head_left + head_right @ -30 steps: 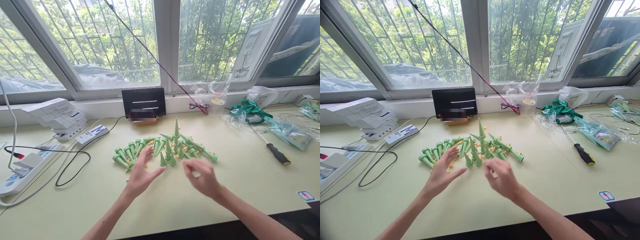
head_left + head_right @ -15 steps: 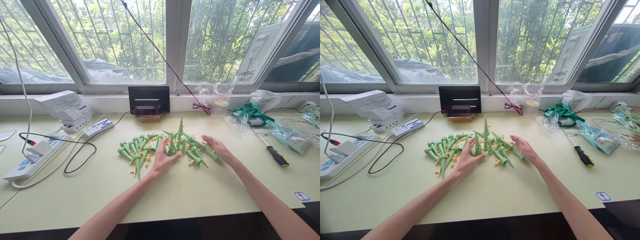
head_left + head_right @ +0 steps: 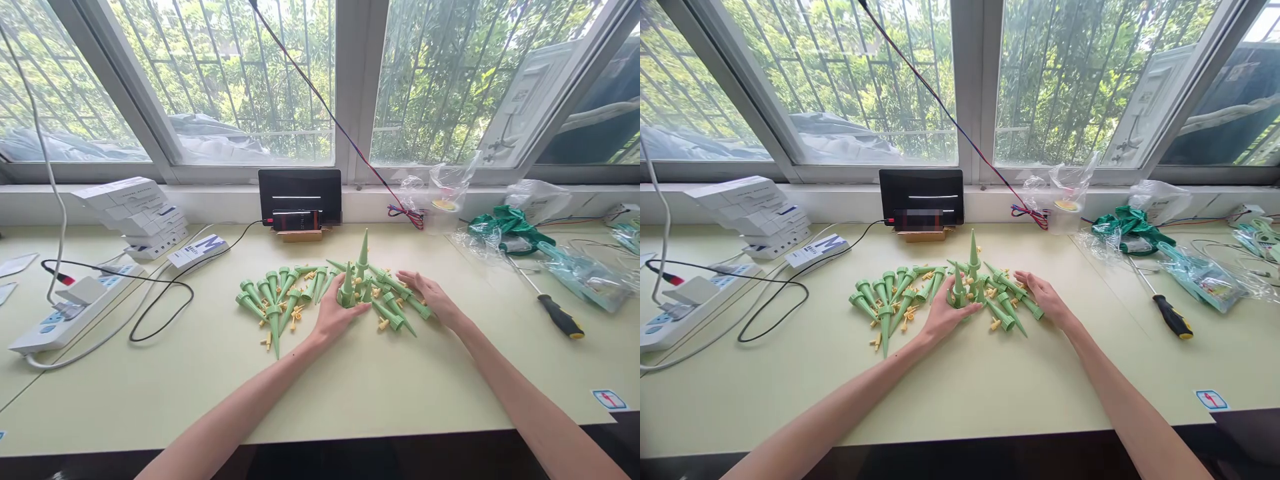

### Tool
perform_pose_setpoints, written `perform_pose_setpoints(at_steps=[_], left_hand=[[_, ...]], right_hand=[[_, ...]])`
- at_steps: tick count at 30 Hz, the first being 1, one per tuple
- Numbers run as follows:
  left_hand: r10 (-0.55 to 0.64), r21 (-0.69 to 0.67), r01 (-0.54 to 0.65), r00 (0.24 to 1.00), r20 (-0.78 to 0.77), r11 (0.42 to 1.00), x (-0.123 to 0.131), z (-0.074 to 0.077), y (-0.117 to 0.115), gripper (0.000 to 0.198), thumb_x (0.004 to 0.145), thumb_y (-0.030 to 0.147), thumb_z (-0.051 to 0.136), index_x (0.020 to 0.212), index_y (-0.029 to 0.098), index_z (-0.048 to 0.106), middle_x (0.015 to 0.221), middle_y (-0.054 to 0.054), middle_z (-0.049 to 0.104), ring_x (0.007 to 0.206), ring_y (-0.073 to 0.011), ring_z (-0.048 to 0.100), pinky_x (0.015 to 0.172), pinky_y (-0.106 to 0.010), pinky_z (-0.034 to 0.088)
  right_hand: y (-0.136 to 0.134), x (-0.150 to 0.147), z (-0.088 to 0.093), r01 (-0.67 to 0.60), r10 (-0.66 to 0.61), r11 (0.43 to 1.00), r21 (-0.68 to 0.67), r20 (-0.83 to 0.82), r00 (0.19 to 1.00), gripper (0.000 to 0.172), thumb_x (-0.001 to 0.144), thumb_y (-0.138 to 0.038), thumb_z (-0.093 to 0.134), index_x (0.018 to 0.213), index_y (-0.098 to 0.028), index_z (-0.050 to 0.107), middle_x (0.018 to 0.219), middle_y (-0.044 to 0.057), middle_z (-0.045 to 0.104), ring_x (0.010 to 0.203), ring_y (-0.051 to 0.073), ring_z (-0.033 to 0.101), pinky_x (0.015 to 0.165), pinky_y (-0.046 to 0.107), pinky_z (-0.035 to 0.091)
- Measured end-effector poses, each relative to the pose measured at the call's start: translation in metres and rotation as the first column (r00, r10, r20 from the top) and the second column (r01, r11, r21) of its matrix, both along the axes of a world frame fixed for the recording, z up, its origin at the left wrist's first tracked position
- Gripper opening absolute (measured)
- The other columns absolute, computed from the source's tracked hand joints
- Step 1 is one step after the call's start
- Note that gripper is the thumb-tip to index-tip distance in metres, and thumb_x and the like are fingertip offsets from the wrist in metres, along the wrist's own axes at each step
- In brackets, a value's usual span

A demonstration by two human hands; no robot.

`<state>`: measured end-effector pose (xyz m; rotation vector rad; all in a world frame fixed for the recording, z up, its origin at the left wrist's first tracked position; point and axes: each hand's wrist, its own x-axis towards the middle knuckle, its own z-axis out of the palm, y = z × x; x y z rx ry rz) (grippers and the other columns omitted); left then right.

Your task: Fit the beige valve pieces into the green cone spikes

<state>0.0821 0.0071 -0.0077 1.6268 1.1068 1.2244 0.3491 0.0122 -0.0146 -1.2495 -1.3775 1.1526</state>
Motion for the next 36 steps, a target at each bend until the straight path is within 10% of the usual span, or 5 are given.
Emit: perform_pose_setpoints(at_steps=[11, 21, 36], left_hand=[[-0.011, 0.007, 0.011, 1.0, 0.017, 1.0, 0.012, -0.001, -0.002, 0.068, 0.068, 0.037, 0.084, 0.129, 0.026, 0.056, 0.126, -0.007, 0.065, 0.116, -0.027, 0.062, 0.103, -0.044, 0.046], [0.015, -0.03, -0.013, 0.999, 0.051, 0.999, 0.025, -0.005, -0.004, 0.061, 0.069, 0.03, 0.082, 0.125, 0.024, 0.058, 0.112, -0.004, 0.07, 0.099, -0.0236, 0.066, 0.088, -0.038, 0.052], [0.125, -0.1, -0.109, 0.978, 0.166, 0.989, 0.058, -0.002, -0.015, 0.055, 0.07, 0.026, 0.08, 0.119, 0.024, 0.057, 0.106, -0.005, 0.069, 0.095, -0.0228, 0.065, 0.083, -0.037, 0.052]], right_hand=[[0.001, -0.016, 0.018, 0.034, -0.107, 0.959, 0.28, 0.25, 0.962, 0.056, 0.095, -0.063, 0.045, 0.133, -0.025, 0.059, 0.141, 0.009, 0.058, 0.137, 0.027, 0.046, 0.118, 0.049, 0.033], [0.023, -0.075, 0.051, -0.184, 0.165, 0.939, 0.292, 0.088, 0.982, 0.069, 0.09, -0.068, 0.049, 0.145, -0.027, 0.045, 0.148, 0.01, 0.051, 0.138, 0.026, 0.046, 0.115, 0.045, 0.038], [0.029, -0.08, 0.052, -0.125, 0.139, 0.957, 0.262, -0.035, 0.99, 0.062, 0.094, -0.066, 0.045, 0.138, -0.024, 0.051, 0.133, 0.011, 0.063, 0.128, 0.026, 0.055, 0.11, 0.046, 0.043]])
